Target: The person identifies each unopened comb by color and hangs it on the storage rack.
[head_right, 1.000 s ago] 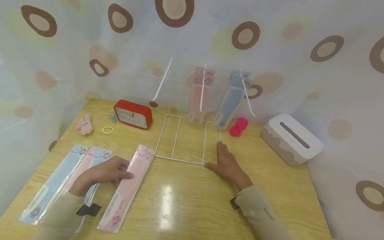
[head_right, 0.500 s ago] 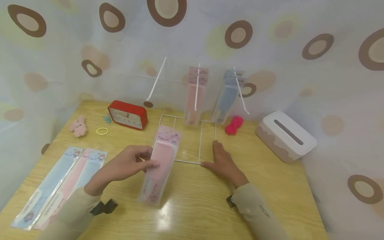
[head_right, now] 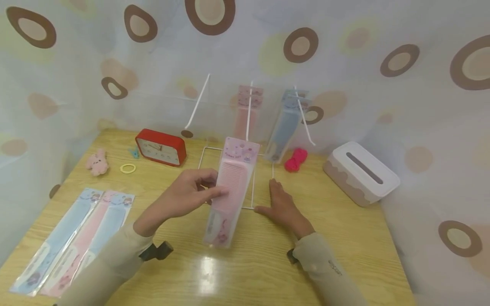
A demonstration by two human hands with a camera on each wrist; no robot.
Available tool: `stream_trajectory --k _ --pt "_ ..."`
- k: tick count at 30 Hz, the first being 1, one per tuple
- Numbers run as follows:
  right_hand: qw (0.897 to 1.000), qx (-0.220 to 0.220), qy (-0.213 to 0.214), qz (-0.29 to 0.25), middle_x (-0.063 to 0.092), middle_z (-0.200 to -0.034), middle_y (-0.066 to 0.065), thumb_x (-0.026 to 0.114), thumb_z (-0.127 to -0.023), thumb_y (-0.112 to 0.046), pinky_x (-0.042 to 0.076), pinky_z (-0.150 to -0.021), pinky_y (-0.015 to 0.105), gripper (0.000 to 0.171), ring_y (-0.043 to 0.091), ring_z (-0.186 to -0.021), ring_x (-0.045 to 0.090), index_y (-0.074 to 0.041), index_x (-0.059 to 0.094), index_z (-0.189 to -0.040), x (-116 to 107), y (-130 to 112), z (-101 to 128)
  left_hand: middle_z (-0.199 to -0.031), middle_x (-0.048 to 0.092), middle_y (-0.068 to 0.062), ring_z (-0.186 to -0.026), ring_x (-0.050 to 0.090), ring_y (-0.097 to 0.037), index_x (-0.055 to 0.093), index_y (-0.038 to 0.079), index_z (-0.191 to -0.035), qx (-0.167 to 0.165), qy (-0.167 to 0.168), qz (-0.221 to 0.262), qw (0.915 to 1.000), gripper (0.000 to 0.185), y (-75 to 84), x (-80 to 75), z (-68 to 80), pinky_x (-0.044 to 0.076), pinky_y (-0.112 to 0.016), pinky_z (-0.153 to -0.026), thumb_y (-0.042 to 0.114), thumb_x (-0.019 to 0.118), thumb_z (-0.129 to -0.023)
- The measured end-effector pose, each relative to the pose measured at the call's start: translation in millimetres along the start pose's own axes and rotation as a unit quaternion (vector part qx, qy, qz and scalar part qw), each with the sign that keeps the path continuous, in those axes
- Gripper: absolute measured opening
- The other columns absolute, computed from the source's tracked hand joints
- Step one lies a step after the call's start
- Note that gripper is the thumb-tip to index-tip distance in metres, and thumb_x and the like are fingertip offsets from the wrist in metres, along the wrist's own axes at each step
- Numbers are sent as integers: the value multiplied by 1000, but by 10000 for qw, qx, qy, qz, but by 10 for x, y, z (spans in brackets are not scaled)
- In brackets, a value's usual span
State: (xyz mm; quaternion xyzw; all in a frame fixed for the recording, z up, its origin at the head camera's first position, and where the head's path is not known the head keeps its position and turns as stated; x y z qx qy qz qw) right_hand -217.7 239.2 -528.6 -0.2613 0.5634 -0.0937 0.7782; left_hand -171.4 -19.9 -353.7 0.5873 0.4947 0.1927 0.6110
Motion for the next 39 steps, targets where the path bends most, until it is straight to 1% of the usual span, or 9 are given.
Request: stream_trajectory --k 8,12,17,20,23,27,30,34,39 --pt "9999 -106 81 35 13 -162 30 73 -87 -53 18 -112 69 113 48 -149 10 8 8 -156 -16 -39 12 -94 74 -4 -85 71 -15 73 5 -106 -416 87 156 9990 18 -73 27 -116 60 -32 -66 17 73 -93" --pt "9999 -99 113 32 13 -162 30 73 -87 -52 18 -113 69 112 48 -149 11 7 9 -156 -20 -49 17 -93 73 -3 -83 70 -14 73 6 -106 -401 155 116 9990 18 -100 43 -196 59 -31 -65 18 72 -93" --pt "10000 -54 28 27 12 -162 30 72 -88 -53 17 -113 68 112 48 -149 9 7 7 -156 -7 -55 20 -92 73 -6 -80 70 -15 72 4 -105 -457 263 326 9981 18 -213 53 -316 59 -38 -62 19 72 -94" --pt "10000 -33 2 72 11 -162 30 72 -87 -53 17 -113 69 113 47 -149 10 8 7 -156 -1 -53 15 -94 73 -6 -82 70 -16 72 5 -108 -608 333 321 9971 21 -330 37 -437 60 -39 -65 20 72 -94" --pt "9999 -42 16 119 12 -162 31 72 -87 -52 18 -113 69 112 47 -149 11 8 7 -156 -6 -49 7 -95 72 -4 -84 69 -16 72 6 -109 -686 429 106 9967 24 -448 -5 -624 60 -37 -68 25 70 -95" --pt "9999 -99 48 92 12 -162 31 73 -88 -50 19 -113 67 111 47 -149 11 8 8 -156 -27 -46 1 -96 72 -2 -87 67 -15 72 7 -108 -534 616 -377 9960 27 -560 -89 -901 55 -31 -73 31 68 -97" --pt "9999 -143 51 50 12 -161 31 73 -88 -49 18 -114 67 110 47 -149 11 9 9 -156 -33 -46 2 -97 73 -2 -87 66 -14 73 7 -108 -412 766 -617 9943 27 -626 -143 -1055 53 -30 -75 31 68 -97" --pt "9999 -123 42 51 13 -161 32 73 -88 -49 18 -112 69 110 48 -148 12 9 9 -156 -34 -56 15 -99 73 -3 -88 67 -15 73 7 -109 -364 864 -637 9936 29 -677 -177 -1164 53 -32 -77 33 68 -97" --pt "10000 -64 34 25 12 -160 33 73 -88 -47 17 -112 70 110 48 -148 12 9 8 -156 -43 -71 34 -108 74 -7 -98 69 -16 71 7 -117 -560 873 -517 9933 38 -728 -174 -1190 55 -34 -85 38 67 -97"
Point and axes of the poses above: each hand's wrist, its own z-axis away from the middle knuckle, its own x-axis out of the palm, y = z × x, the point moved 5 cm from there along -z, towards the middle knuckle
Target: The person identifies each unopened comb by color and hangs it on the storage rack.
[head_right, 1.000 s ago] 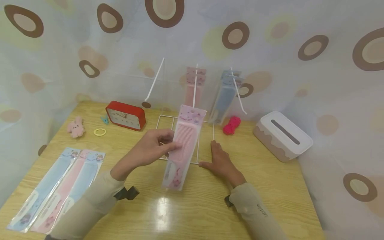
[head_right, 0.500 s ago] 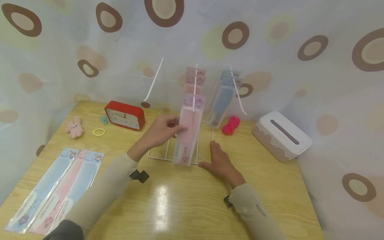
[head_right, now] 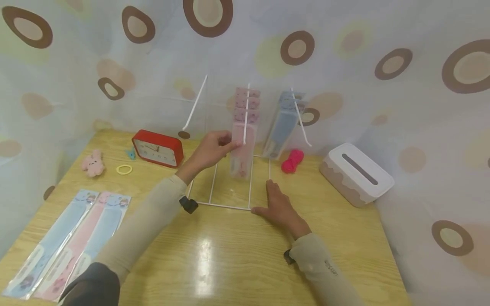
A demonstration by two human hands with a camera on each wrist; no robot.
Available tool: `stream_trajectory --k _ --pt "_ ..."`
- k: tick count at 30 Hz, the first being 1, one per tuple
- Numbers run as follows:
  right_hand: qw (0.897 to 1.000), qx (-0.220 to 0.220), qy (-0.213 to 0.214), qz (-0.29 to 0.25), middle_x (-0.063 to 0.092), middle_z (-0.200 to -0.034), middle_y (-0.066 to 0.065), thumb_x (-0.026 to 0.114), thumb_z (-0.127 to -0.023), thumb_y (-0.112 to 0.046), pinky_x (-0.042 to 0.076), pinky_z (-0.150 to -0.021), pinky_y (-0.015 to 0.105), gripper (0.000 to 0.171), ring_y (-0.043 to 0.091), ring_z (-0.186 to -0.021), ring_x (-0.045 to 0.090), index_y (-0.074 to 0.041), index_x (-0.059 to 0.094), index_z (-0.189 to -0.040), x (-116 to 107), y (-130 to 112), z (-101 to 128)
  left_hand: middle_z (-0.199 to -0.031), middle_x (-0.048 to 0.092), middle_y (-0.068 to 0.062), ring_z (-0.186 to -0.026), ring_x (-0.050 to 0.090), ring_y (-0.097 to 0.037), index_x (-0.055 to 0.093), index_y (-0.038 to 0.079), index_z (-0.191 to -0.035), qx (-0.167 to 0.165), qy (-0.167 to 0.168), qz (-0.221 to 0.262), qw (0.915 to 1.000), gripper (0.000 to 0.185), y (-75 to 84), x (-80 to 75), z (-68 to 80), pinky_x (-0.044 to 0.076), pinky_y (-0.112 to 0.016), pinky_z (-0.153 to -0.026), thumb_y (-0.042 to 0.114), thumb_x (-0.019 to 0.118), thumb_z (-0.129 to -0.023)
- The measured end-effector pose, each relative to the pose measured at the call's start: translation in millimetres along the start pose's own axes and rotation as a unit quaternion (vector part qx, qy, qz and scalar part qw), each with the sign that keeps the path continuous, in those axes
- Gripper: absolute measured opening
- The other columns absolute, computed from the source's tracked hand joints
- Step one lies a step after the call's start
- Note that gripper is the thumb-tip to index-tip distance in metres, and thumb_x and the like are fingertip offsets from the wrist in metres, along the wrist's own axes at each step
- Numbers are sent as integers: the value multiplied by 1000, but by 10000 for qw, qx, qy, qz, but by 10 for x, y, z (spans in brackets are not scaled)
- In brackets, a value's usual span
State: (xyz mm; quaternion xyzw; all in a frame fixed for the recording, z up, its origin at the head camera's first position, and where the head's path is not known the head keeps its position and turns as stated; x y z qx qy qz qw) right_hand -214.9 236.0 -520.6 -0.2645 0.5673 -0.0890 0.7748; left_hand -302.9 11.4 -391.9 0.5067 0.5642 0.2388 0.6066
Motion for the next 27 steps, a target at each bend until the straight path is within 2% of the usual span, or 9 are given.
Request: stream_trajectory --k 4,8,12,17,22,27 --pt "10000 23 12 -38 12 -161 33 74 -88 -47 16 -112 70 111 48 -149 11 9 7 -156 -4 8 -8 -115 72 -11 -106 68 -20 64 6 -126 -239 28 -153 9996 48 -82 -2 26 55 -37 -88 42 67 -96" --pt "9999 102 63 -23 12 -161 33 74 -87 -49 17 -112 70 112 48 -149 12 8 6 -156 -13 37 -4 -118 69 -13 -108 66 -23 57 5 -132 -418 -132 -326 9985 54 -215 17 90 55 -39 -88 43 66 -96" --pt "9999 112 104 -38 13 -161 32 74 -87 -49 17 -113 70 112 47 -149 12 8 7 -156 -22 53 -3 -121 67 -14 -111 65 -26 55 4 -134 -639 -289 -348 9969 51 -404 12 203 54 -41 -89 38 64 -97" --pt "9999 43 111 17 14 -160 34 74 -87 -49 17 -111 71 112 48 -148 14 9 8 -156 -31 43 -20 -119 67 -14 -109 65 -28 57 6 -133 -954 -311 -462 9939 44 -635 -61 391 55 -43 -87 33 64 -98" --pt "9999 62 102 -33 14 -160 33 75 -86 -51 16 -112 71 114 48 -148 14 8 7 -156 -15 51 -44 -110 70 -13 -96 69 -26 62 4 -123 -1028 -294 -586 9925 34 -790 -192 669 56 -39 -77 28 64 -98" --pt "9998 136 103 -144 14 -161 31 76 -85 -50 15 -114 69 113 46 -149 13 6 8 -157 34 34 -21 -98 71 -8 -81 68 -20 66 6 -112 -1338 -169 -1222 9833 27 -969 -404 1113 54 -35 -70 28 64 -98"
Point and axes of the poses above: each hand's wrist, its own z-axis away from the middle knuckle, its own x-axis out of the palm, y = z × x, the point moved 5 cm from there along -z, towards the middle knuckle
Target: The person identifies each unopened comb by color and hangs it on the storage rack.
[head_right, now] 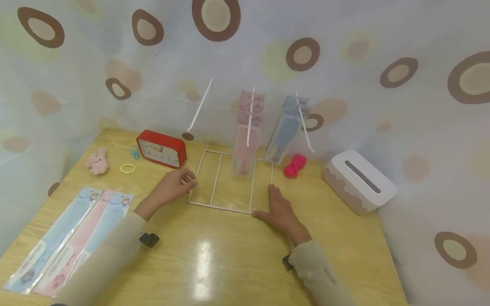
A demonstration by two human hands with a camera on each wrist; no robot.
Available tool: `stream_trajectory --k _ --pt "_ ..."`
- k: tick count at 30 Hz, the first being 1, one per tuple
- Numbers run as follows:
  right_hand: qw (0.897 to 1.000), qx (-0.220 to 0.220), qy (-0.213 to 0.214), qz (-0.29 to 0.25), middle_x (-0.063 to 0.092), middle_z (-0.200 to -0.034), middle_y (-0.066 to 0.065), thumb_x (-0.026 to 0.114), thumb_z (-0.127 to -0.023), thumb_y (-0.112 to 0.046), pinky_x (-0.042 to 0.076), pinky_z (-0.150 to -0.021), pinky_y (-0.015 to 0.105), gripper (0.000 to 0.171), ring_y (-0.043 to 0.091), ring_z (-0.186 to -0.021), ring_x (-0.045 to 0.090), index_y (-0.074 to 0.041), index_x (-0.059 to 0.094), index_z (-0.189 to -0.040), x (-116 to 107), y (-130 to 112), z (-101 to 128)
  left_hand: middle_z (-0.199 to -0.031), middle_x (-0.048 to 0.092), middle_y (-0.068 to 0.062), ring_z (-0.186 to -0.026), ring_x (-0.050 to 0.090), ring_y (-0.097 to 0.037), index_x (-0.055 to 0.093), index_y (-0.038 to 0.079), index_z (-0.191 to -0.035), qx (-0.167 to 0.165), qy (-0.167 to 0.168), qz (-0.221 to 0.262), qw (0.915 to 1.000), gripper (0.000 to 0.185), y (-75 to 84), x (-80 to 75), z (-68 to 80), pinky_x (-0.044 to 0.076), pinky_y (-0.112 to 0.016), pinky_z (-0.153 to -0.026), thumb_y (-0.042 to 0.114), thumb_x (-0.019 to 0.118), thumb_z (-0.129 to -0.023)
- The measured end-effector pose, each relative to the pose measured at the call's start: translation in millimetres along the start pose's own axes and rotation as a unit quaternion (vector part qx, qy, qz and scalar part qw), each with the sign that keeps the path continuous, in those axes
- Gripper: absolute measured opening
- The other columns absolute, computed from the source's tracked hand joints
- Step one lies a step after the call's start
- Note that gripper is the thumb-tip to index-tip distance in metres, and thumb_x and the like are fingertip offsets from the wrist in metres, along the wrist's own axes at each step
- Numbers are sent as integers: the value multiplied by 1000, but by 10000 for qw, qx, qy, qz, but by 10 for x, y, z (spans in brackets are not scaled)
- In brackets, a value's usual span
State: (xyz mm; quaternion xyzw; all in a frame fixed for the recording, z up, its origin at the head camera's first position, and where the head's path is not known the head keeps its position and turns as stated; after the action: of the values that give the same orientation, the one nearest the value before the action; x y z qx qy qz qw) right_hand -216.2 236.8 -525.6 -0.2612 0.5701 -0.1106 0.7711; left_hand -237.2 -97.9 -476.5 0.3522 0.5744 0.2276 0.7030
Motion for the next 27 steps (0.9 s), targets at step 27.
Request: stream_trajectory --k 27 --pt "9999 -89 119 65 13 -161 31 76 -87 -44 17 -114 66 110 46 -149 11 8 8 -156 -35 -58 17 -107 37 -49 -104 42 -68 33 -25 -114 -2502 286 -2181 9429 60 -799 -717 1411 42 -70 -77 24 61 -93"
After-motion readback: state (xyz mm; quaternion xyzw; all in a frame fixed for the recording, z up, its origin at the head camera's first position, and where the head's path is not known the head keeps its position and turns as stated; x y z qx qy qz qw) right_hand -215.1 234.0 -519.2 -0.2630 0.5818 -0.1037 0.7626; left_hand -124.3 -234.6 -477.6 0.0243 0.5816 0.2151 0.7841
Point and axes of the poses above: each hand's wrist, its own z-axis away from the middle knuckle, its own x-axis out of the palm, y = z × x, the point moved 5 cm from there along -z, towards the middle knuckle
